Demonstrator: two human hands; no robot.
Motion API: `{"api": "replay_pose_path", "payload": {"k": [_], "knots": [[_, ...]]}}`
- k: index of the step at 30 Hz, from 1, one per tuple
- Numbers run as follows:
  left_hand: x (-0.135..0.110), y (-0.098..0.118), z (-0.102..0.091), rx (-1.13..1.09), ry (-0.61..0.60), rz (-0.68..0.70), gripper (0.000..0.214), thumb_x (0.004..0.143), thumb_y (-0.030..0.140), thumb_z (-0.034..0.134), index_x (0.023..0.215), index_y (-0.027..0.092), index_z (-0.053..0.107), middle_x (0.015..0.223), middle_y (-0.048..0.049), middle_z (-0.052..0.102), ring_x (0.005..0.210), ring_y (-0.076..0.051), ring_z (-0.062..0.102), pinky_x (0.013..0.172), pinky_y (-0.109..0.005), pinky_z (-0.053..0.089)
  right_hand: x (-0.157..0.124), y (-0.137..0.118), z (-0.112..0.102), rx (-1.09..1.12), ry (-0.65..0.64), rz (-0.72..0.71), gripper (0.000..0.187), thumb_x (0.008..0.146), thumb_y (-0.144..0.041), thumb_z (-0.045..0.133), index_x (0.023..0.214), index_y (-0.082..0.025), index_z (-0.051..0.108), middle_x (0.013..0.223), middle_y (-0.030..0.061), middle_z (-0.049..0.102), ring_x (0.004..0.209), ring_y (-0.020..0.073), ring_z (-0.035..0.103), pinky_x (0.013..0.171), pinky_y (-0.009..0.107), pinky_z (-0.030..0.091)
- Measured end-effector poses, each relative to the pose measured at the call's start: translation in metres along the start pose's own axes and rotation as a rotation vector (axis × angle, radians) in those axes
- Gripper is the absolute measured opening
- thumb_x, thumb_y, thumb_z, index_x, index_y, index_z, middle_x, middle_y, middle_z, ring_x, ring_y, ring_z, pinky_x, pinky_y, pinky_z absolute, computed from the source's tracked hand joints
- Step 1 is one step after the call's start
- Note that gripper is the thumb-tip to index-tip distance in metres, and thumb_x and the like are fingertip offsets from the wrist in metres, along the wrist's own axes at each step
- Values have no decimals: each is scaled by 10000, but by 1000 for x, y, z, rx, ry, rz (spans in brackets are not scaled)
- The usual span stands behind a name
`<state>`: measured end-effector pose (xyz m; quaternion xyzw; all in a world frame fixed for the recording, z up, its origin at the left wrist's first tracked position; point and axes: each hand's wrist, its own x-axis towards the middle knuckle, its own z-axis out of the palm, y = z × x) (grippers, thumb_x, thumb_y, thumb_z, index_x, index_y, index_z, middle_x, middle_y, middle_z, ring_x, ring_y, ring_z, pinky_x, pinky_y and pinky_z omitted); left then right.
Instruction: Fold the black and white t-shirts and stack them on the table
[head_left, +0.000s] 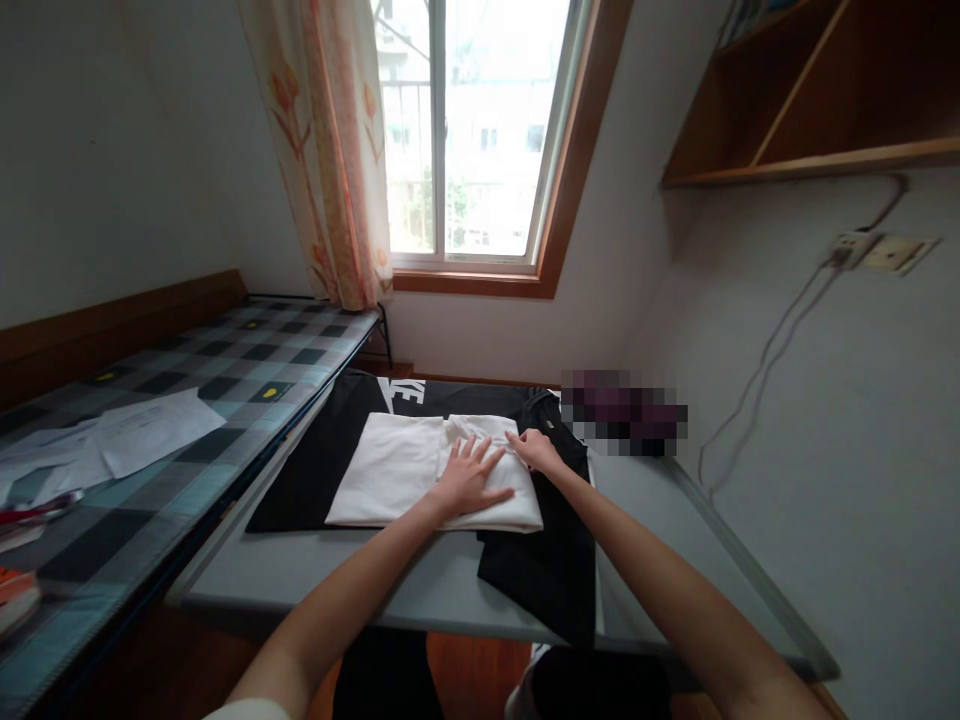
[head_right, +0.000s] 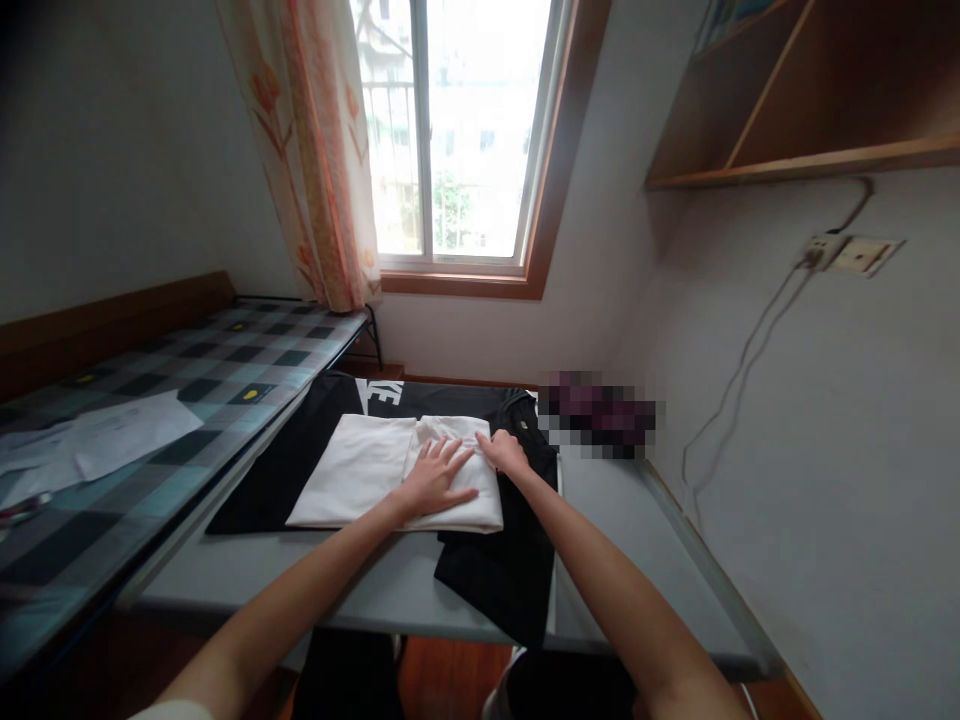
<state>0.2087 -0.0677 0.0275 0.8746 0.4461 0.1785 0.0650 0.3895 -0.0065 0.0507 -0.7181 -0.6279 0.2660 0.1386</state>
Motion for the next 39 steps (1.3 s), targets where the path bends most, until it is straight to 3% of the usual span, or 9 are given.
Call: {"api": "replay_pose_path", "payload": {"k": [3, 6, 11, 16, 19, 23, 27, 32, 39], "knots": [[-6, -6, -4, -9, 8, 20, 653, 854, 621, 495, 1402, 269, 451, 1484, -118, 408, 1372, -354, 336, 1114, -559, 241, 2, 2, 3, 104, -28, -22, 450, 871, -539, 504, 846, -117, 656, 853, 155, 712, 711, 231, 680, 520, 253, 481], [-12, -18, -21, -7, 94, -14, 501, 927, 527, 433, 1330, 244, 526, 1426, -112, 483, 1325, -299, 418, 1088, -489, 317, 3, 3, 7, 119, -8, -42, 391, 865, -502, 527, 869, -128, 639, 914, 142, 710, 809, 241, 677, 614, 267, 500], [-31, -50, -55, 22, 295, -184, 392, 971, 450, 380, 1207, 234, 606, 1280, -85, 603, 1200, -244, 529, 1010, -407, 392, -6, 1, 11, 215, 61, -158, 430, 832, -482, 577, 1139, -186, 521, 1072, 117, 687, 961, 253, 657, 787, 313, 504], [-46, -82, -65, 99, 347, -370, 389, 969, 440, 384, 1179, 216, 623, 1162, -90, 663, 1077, -260, 595, 936, -405, 420, -15, -11, 12, 260, 65, -267, 431, 816, -293, 575, 1208, -166, 450, 1069, 137, 686, 965, 258, 663, 810, 307, 497], [-45, -89, -65, 113, 362, -400, 396, 964, 447, 394, 1176, 203, 624, 1145, -96, 674, 1060, -267, 606, 925, -404, 421, -12, -21, -2, 243, 170, -375, 331, 807, -218, 541, 1136, -198, 510, 1010, 93, 700, 928, 244, 670, 798, 304, 490], [-34, -84, -68, 86, 356, -341, 413, 970, 455, 374, 1198, 205, 609, 1146, -92, 669, 1072, -259, 600, 930, -403, 424, 1, -14, -46, 246, 325, -459, 309, 793, -254, 575, 1098, -210, 556, 995, 62, 701, 898, 220, 664, 798, 305, 487], [-20, -73, -56, 20, 258, -196, 416, 961, 461, 393, 1249, 225, 580, 1254, -86, 619, 1141, -244, 572, 957, -398, 428, 17, 33, -83, 222, 332, -343, 374, 736, -239, 631, 1100, -161, 594, 1057, 97, 691, 933, 223, 653, 842, 319, 487], [-16, -67, -20, 30, 102, -49, 452, 918, 480, 477, 1300, 253, 560, 1396, -88, 520, 1313, -275, 434, 1073, -460, 342, 22, 97, -88, 157, 301, -5, 314, 694, -287, 728, 953, -120, 666, 1031, 150, 692, 963, 259, 647, 851, 344, 504], [-22, -70, -13, -64, 174, -77, 376, 943, 400, 448, 1249, 247, 603, 1379, -79, 526, 1323, -244, 407, 1098, -435, 325, 3, 114, -95, 368, 51, 251, 419, 722, -495, 720, 908, -121, 673, 918, 143, 677, 715, 197, 641, 581, 308, 543]]}}
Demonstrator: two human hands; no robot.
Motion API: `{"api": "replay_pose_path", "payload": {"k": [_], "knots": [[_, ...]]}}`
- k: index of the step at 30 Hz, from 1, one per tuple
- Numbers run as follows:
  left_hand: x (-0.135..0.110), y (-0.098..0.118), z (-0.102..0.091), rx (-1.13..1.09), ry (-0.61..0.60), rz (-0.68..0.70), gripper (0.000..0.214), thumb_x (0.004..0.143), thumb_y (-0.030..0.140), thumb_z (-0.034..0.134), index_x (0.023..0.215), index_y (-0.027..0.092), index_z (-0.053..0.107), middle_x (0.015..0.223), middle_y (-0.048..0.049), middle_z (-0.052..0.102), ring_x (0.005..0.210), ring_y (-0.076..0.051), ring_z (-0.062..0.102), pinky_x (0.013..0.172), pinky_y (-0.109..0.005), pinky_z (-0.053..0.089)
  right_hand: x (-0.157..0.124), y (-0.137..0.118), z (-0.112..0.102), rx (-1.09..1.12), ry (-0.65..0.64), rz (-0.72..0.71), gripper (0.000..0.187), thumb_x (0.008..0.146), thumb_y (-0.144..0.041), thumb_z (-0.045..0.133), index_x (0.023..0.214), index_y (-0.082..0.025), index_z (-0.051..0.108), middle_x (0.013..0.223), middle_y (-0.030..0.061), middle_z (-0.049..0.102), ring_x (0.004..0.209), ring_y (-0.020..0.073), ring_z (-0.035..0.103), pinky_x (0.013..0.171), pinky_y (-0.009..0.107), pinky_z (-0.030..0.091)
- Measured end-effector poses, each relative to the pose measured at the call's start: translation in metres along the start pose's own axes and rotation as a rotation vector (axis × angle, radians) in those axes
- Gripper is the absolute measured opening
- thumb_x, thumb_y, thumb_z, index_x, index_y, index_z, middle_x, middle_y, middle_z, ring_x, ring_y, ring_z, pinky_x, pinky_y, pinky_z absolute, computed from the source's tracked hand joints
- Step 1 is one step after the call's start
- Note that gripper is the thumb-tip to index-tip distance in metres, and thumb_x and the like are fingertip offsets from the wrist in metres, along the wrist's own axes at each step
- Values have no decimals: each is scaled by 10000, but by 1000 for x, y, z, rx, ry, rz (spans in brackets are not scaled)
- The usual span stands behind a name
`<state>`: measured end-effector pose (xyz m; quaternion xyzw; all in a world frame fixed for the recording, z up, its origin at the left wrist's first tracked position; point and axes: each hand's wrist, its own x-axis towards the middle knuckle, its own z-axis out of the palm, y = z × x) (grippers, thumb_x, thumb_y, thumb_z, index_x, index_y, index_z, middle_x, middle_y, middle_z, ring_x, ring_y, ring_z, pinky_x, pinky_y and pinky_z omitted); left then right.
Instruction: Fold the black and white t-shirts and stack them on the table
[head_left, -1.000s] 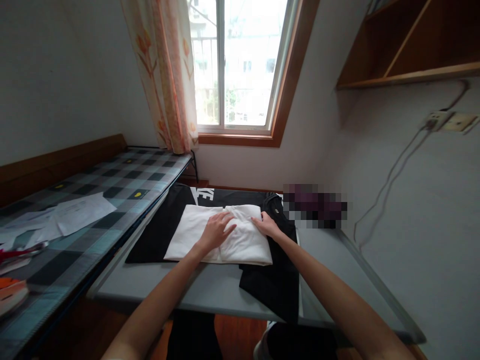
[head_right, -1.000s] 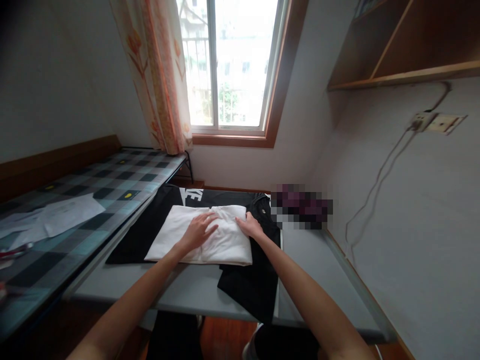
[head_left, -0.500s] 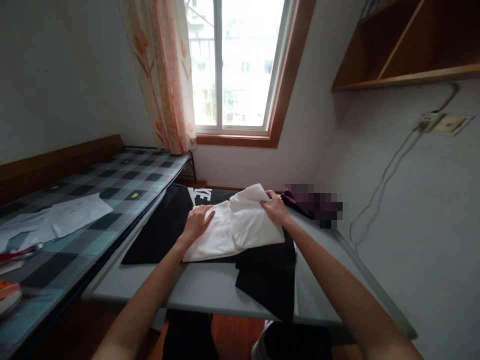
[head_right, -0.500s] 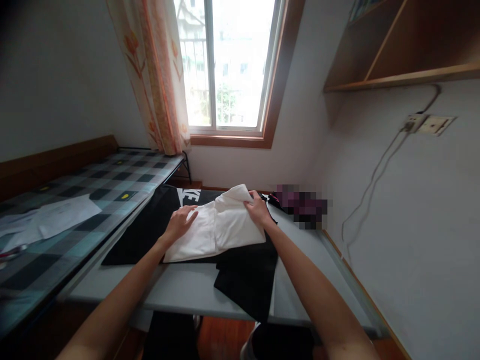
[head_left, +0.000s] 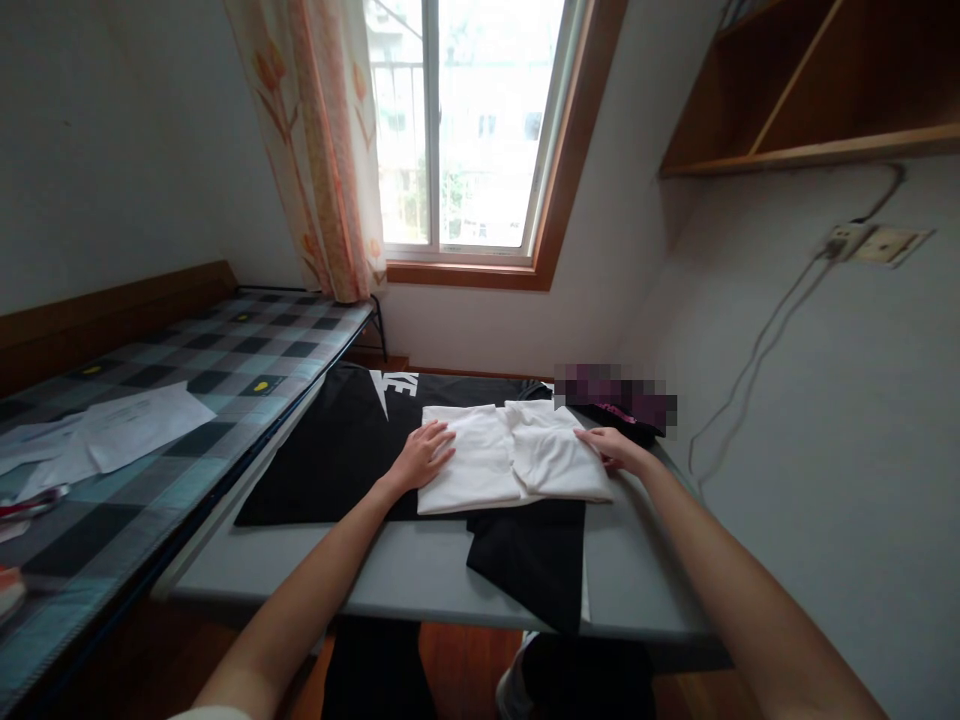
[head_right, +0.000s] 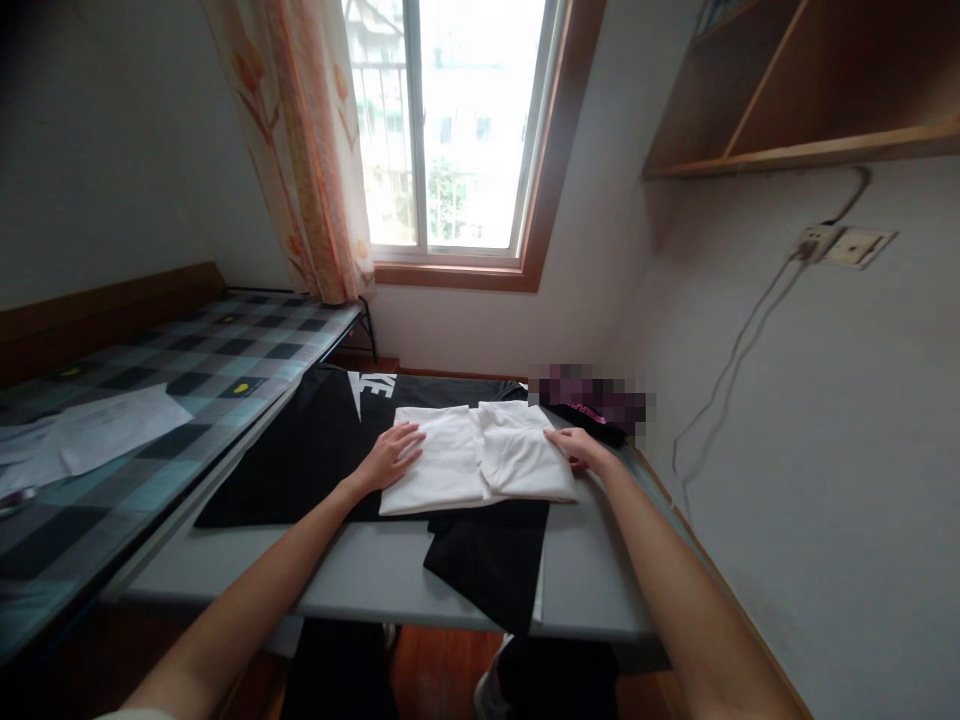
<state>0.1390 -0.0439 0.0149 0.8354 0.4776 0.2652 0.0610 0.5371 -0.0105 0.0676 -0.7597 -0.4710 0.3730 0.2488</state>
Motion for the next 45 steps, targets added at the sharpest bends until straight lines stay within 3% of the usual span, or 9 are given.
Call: {"api": "replay_pose_path", "payload": {"k": [9, 16, 19, 21, 24, 29, 33, 40, 45], "knots": [[-2, -8, -11, -91, 186, -161, 278, 929, 365, 476, 998, 227, 708, 1096, -73, 629, 1078, -225, 520, 980, -402, 395, -9, -7, -5, 108, -133, -208, 387, 660, -328, 797, 949, -129, 632, 967, 140, 691, 827, 205, 652, 679, 274, 537], [6, 0, -14, -405, 249, -205, 320, 910, 420, 488, 902, 186, 707, 922, -72, 667, 879, -193, 607, 800, -322, 477, -26, -66, -8, 117, -167, -338, 318, 714, -294, 717, 979, -145, 625, 899, 76, 692, 716, 163, 631, 603, 229, 492], [14, 9, -15, -777, 272, -306, 468, 879, 557, 492, 1028, 152, 673, 939, -95, 675, 815, -188, 644, 677, -283, 495, -51, -107, 14, 174, -231, -447, 393, 731, -356, 715, 1049, -146, 619, 853, 63, 684, 674, 148, 621, 585, 231, 484], [16, 12, -16, -1083, 202, -424, 630, 864, 656, 437, 1205, 147, 586, 982, -114, 677, 771, -188, 668, 618, -277, 508, -64, -126, 37, 235, -449, -595, 456, 792, -471, 648, 1124, -161, 610, 869, 63, 683, 723, 158, 641, 631, 254, 506], [15, 9, -17, -1349, 65, -663, 721, 850, 715, 392, 1325, 180, 482, 1028, -114, 669, 706, -165, 678, 566, -258, 517, -70, -130, 78, 166, -584, -772, 494, 823, -549, 583, 1130, -163, 624, 926, 83, 690, 835, 190, 661, 733, 312, 529], [9, 3, -17, -1290, 12, -713, 694, 740, 436, 729, 1339, 206, 465, 1083, -93, 662, 744, -140, 662, 577, -214, 515, -61, -89, 132, -211, -270, -976, 447, 843, -466, 597, 1202, -202, 627, 1256, 119, 618, 1124, 241, 586, 982, 405, 447], [8, 5, -15, -1225, 95, -628, 849, 695, 267, 719, 1444, 235, 323, 1082, -84, 668, 740, -146, 651, 547, -204, 499, -65, -67, 152, -450, -86, -1045, 593, 852, -510, 578, 1364, -217, 521, 1467, 152, 433, 1377, 314, 350, 1097, 507, 305], [8, -1, -7, -980, 276, -585, 676, 682, 156, 564, 1351, 177, 472, 794, -7, 642, 557, -85, 533, 485, -174, 416, -77, -69, 162, -631, -99, -1065, 621, 913, -587, 425, 1447, -270, 424, 1552, 108, 308, 1447, 329, 185, 1141, 526, 187], [7, 2, -8, -614, 312, -564, 548, 704, 149, 554, 1251, 185, 575, 869, -35, 633, 744, -157, 603, 686, -269, 510, -80, -66, 167, -708, -102, -1069, 646, 915, -618, 379, 1472, -291, 376, 1567, 89, 276, 1453, 322, 166, 1152, 513, 150]]}}
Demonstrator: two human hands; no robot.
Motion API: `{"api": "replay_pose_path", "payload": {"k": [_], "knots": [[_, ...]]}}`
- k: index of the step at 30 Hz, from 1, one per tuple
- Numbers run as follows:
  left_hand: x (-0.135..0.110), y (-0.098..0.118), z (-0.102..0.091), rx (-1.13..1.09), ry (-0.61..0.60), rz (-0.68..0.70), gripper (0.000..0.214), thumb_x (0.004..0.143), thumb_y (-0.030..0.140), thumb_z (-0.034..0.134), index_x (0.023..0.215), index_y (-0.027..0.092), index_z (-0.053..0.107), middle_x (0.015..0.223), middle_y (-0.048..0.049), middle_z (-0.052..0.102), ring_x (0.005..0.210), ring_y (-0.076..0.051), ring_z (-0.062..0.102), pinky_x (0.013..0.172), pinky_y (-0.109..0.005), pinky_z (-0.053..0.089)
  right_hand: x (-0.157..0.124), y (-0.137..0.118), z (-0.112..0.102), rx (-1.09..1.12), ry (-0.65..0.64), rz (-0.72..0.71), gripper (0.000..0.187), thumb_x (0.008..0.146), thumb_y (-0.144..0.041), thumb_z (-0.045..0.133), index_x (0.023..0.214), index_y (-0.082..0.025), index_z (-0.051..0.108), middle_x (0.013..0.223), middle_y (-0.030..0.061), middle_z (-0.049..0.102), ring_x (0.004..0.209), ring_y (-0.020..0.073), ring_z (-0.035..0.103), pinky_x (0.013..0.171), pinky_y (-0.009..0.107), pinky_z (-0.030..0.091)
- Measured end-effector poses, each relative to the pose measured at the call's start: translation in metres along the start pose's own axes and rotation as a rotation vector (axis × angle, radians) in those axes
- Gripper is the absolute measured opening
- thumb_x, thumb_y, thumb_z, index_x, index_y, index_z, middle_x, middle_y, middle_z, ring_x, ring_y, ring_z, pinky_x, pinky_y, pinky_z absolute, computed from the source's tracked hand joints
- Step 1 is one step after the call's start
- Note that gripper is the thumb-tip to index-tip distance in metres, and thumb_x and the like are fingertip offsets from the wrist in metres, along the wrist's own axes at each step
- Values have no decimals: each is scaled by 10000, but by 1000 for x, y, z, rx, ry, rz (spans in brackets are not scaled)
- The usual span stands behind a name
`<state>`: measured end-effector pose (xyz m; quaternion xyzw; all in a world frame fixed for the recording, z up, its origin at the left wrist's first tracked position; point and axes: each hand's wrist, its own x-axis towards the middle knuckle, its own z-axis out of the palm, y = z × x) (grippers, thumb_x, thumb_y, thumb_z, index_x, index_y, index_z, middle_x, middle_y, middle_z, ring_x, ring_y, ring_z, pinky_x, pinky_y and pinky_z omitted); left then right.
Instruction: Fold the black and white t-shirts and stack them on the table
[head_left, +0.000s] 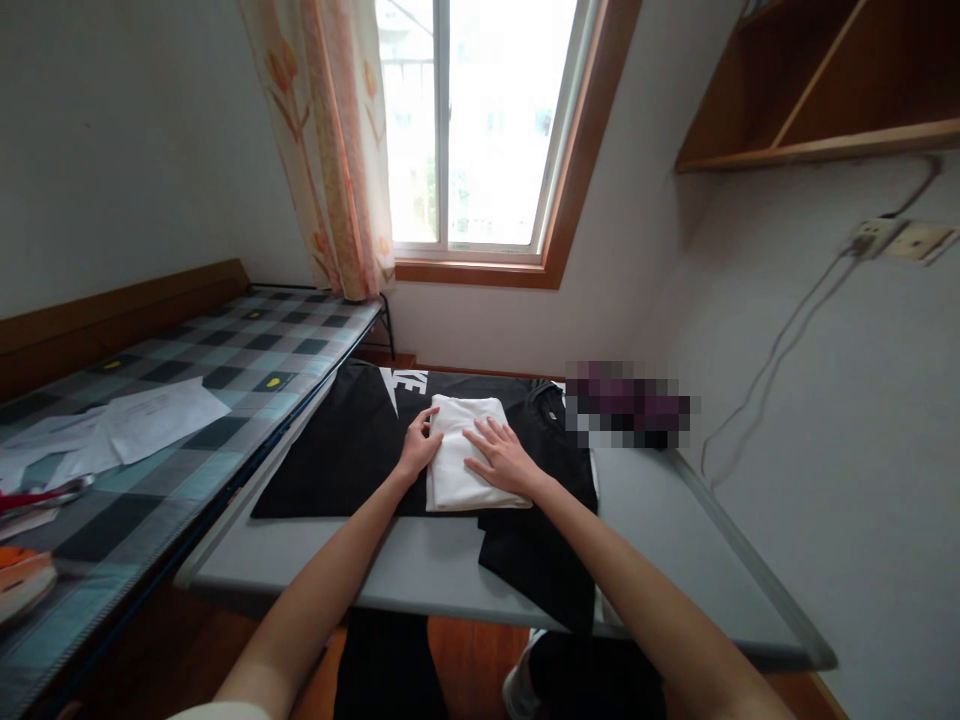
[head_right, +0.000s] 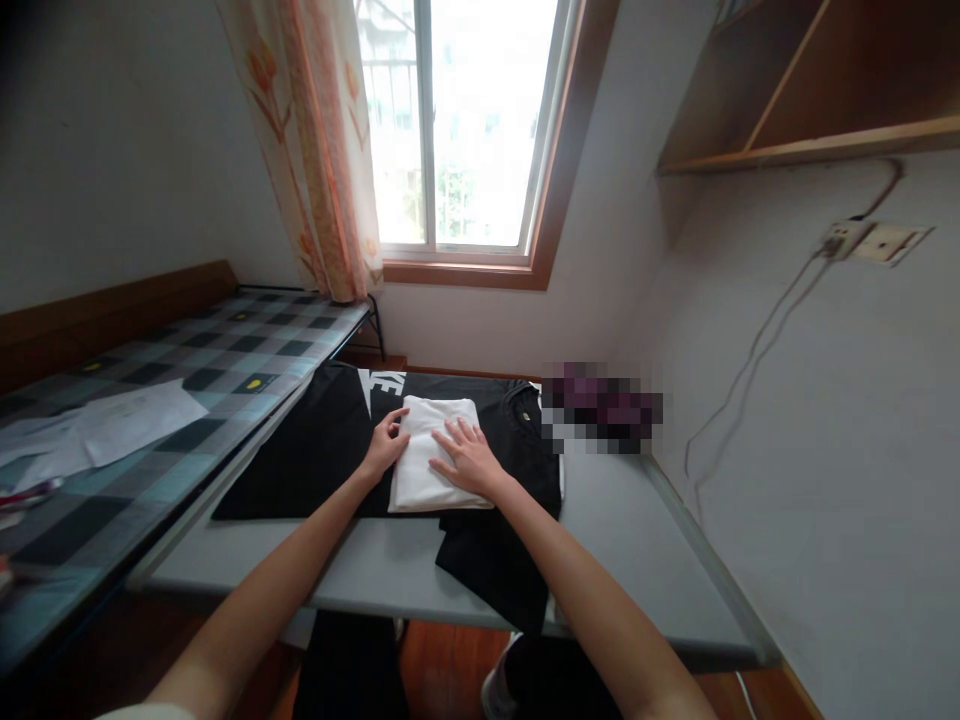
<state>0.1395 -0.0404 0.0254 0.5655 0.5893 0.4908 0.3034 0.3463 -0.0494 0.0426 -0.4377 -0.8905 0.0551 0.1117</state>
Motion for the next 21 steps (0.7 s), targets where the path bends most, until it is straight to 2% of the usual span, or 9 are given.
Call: {"api": "replay_pose_path", "payload": {"k": [3, 5, 7, 10, 12, 14, 17, 19, 21], "knots": [[-3, 4, -3, 384, 70, 114, 498, 724, 186, 595, 1217, 249, 617, 1085, -72, 582, 972, -232, 603, 860, -353, 493, 1, -4, 3, -37, -14, 14, 657, 917, -632, 350, 1482, -297, 353, 1572, 89, 261, 1454, 333, 155, 1148, 548, 112], [-4, 5, -4, 558, 41, 149, 479, 756, 201, 578, 1225, 283, 620, 1189, -81, 534, 1053, -265, 574, 909, -400, 465, 2, -7, 5, -47, -7, 25, 660, 918, -633, 346, 1486, -297, 345, 1573, 91, 261, 1454, 338, 153, 1146, 558, 97], [-4, 4, -5, 635, -23, 151, 469, 787, 204, 549, 1244, 291, 611, 1232, -87, 516, 1078, -278, 558, 928, -432, 445, 3, -8, 6, -31, 4, 27, 644, 917, -616, 373, 1474, -293, 367, 1564, 90, 285, 1451, 334, 165, 1146, 551, 99], [-3, 0, -5, 649, -65, 147, 459, 824, 220, 513, 1272, 284, 590, 1266, -94, 502, 1091, -272, 555, 948, -443, 426, -3, -5, 3, 53, 69, 69, 568, 929, -526, 429, 1424, -246, 442, 1503, 107, 396, 1414, 300, 278, 1142, 498, 174], [1, -4, -5, 635, -59, 135, 418, 848, 252, 498, 1252, 282, 601, 1270, -96, 503, 1111, -272, 553, 958, -442, 418, -11, 0, -2, 108, 165, 191, 509, 931, -453, 455, 1368, -195, 491, 1409, 138, 496, 1316, 279, 425, 1089, 436, 297], [8, -8, -6, 604, -45, 110, 346, 875, 295, 477, 1181, 269, 635, 1239, -101, 530, 1112, -272, 558, 954, -431, 420, -20, 7, -8, 147, 224, 372, 443, 926, -423, 464, 1278, -168, 550, 1260, 159, 595, 1152, 269, 558, 971, 381, 407], [29, -11, -9, 533, -33, 43, 277, 885, 364, 487, 1071, 226, 641, 1137, -111, 600, 1039, -258, 596, 894, -386, 447, -33, 16, -16, 239, 110, 570, 370, 929, -459, 437, 1007, -168, 651, 991, 139, 687, 920, 262, 646, 797, 335, 459], [47, -11, -11, 412, -46, -32, 296, 844, 402, 562, 1057, 203, 619, 1052, -105, 644, 972, -245, 618, 837, -350, 460, -40, 19, -19, 303, -17, 606, 429, 925, -511, 417, 800, -174, 651, 862, 126, 696, 841, 262, 658, 730, 320, 455], [64, -8, -12, 264, -82, -97, 322, 783, 406, 636, 1007, 175, 627, 938, -91, 673, 897, -233, 631, 782, -320, 464, -44, 18, -19, 339, -85, 598, 452, 895, -556, 450, 718, -178, 622, 832, 124, 694, 830, 266, 657, 706, 312, 450]]}}
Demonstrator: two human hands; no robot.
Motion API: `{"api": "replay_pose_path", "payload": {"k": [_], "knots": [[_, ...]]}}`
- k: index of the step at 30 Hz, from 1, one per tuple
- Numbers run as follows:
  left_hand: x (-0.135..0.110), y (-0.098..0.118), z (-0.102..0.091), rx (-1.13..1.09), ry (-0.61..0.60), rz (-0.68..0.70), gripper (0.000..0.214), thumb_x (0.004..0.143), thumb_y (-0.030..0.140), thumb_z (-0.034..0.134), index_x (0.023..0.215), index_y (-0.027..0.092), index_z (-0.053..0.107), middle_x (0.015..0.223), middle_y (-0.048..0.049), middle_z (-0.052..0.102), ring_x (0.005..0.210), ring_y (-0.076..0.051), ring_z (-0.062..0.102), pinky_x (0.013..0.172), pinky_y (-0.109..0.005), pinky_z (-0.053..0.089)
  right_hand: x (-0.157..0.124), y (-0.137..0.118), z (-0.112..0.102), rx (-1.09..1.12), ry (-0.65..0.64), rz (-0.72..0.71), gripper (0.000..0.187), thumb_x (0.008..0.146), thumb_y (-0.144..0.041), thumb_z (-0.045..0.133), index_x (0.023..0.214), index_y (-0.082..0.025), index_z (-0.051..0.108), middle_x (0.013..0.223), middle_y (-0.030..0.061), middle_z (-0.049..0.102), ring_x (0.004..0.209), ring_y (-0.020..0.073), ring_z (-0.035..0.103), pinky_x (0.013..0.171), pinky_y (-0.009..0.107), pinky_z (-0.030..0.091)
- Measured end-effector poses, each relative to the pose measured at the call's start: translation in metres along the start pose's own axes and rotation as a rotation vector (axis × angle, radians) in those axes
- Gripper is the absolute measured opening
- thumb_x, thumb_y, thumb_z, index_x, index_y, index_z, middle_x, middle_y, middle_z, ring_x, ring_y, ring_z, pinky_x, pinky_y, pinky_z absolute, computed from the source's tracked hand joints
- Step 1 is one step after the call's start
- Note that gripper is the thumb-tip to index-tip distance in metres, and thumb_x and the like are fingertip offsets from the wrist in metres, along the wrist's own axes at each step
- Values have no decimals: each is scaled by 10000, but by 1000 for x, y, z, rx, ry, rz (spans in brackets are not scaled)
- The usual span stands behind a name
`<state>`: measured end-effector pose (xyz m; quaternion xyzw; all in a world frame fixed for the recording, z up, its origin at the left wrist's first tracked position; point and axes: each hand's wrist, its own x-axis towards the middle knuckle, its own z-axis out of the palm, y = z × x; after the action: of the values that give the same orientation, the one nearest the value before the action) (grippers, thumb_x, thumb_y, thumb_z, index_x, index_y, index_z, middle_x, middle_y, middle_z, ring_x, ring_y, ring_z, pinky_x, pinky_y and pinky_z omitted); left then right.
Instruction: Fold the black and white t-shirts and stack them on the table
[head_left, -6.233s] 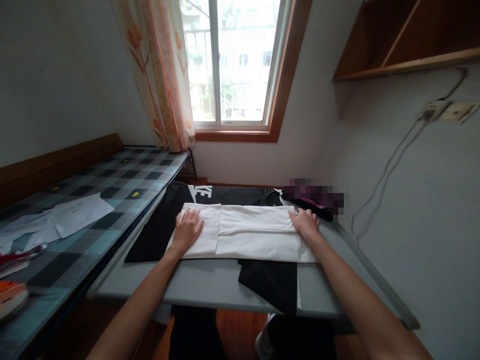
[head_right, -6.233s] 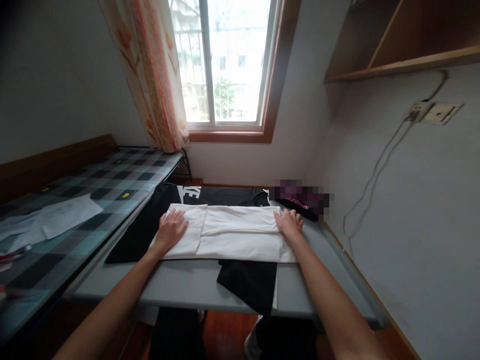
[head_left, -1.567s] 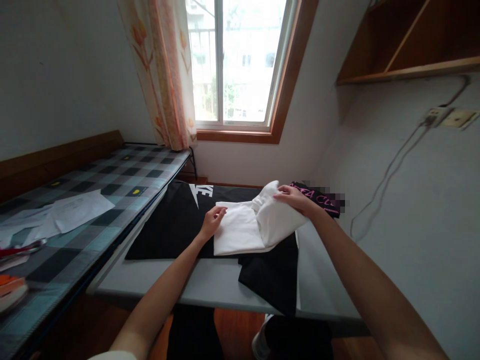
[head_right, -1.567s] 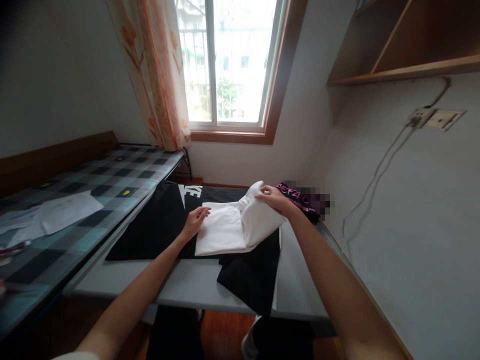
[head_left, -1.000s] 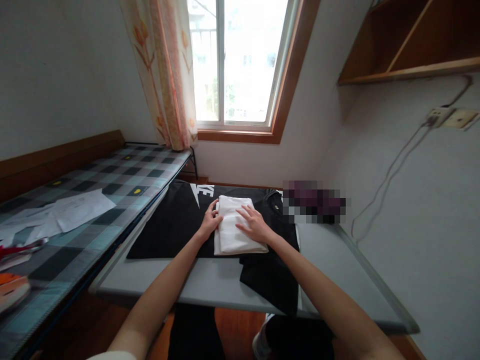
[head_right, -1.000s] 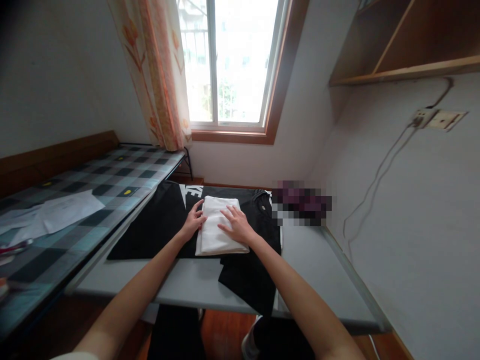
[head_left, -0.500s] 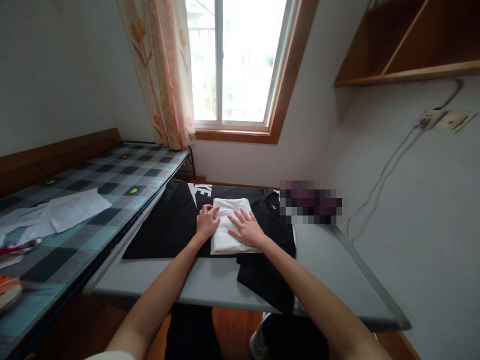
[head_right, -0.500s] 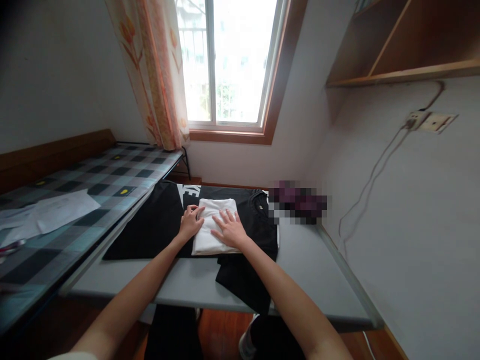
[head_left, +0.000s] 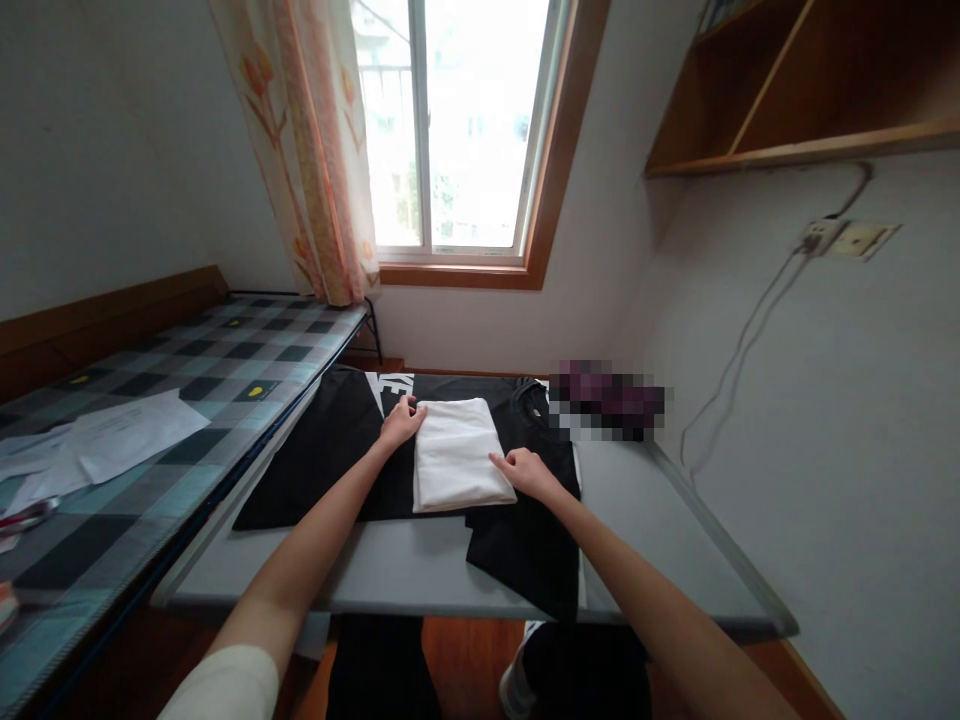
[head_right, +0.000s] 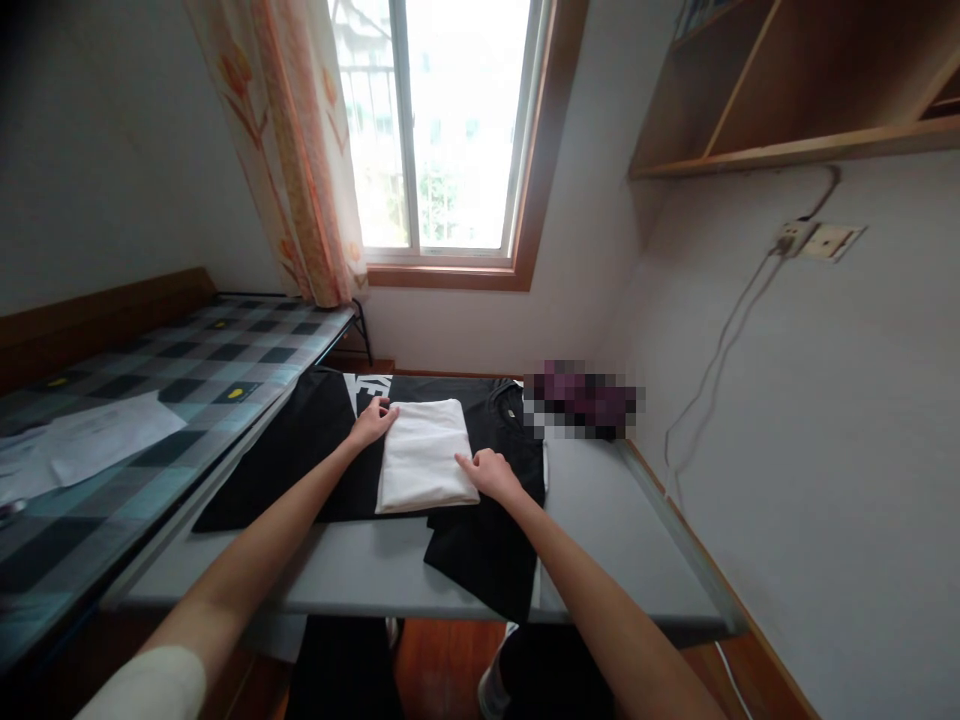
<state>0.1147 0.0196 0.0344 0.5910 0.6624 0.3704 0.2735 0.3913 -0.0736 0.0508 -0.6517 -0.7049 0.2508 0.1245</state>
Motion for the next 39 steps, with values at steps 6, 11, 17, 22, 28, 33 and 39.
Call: {"api": "replay_pose_path", "payload": {"k": [6, 11, 17, 22, 28, 33, 39], "knots": [[20, 16, -7, -227, -159, 9, 294, 639, 398, 747, 726, 132, 655, 651, -23, 633, 655, -158, 601, 599, -244, 458, -13, -9, 7, 339, -18, -62, 422, 716, -440, 706, 1012, -176, 561, 1005, 82, 677, 863, 218, 637, 688, 275, 493], [1, 23, -28, -438, -190, -26, 529, 561, 446, 821, 937, 115, 650, 684, -11, 622, 609, -129, 599, 560, -239, 482, 3, -5, -38, 631, 58, -37, 352, 674, -335, 701, 960, -182, 565, 853, 20, 633, 668, 156, 592, 490, 231, 466], [-60, 12, -15, -566, -229, -21, 693, 622, 409, 808, 1200, 156, 520, 637, 61, 551, 575, -114, 590, 587, -260, 526, 50, 34, -86, 809, 281, -14, 445, 623, -359, 765, 986, -170, 591, 736, 2, 627, 614, 134, 568, 534, 233, 447], [-74, -5, 2, -273, -252, 99, 641, 684, 367, 734, 1237, 145, 497, 594, 90, 493, 481, -108, 529, 509, -245, 476, 62, 50, -61, 274, 128, 46, 205, 652, -252, 749, 799, -147, 650, 733, 23, 643, 681, 165, 586, 635, 258, 442], [-58, 23, 8, 246, -76, 388, 415, 797, 330, 630, 1190, 199, 613, 1146, -97, 647, 1120, -276, 572, 943, -436, 450, 52, 14, -35, -84, 510, -35, 311, 893, -376, 525, 1114, -202, 657, 1178, 121, 606, 1088, 264, 550, 905, 364, 416], [-50, 50, 40, 464, -183, 510, 410, 954, 310, 376, 1323, 244, 541, 1448, -56, 486, 1409, -260, 305, 1115, -502, 262, 49, -28, 5, -148, 485, -173, 493, 989, -445, 296, 1295, -177, 576, 1373, 133, 521, 1285, 268, 432, 1047, 389, 314], [-46, 34, 52, 560, -318, 499, 524, 973, 457, 283, 1474, 308, 332, 1576, -19, 257, 1464, -246, 168, 1144, -549, 177, 43, -24, 31, -265, 338, -112, 692, 971, -570, 196, 1468, -125, 378, 1545, 154, 305, 1437, 298, 208, 1144, 447, 129]]}}
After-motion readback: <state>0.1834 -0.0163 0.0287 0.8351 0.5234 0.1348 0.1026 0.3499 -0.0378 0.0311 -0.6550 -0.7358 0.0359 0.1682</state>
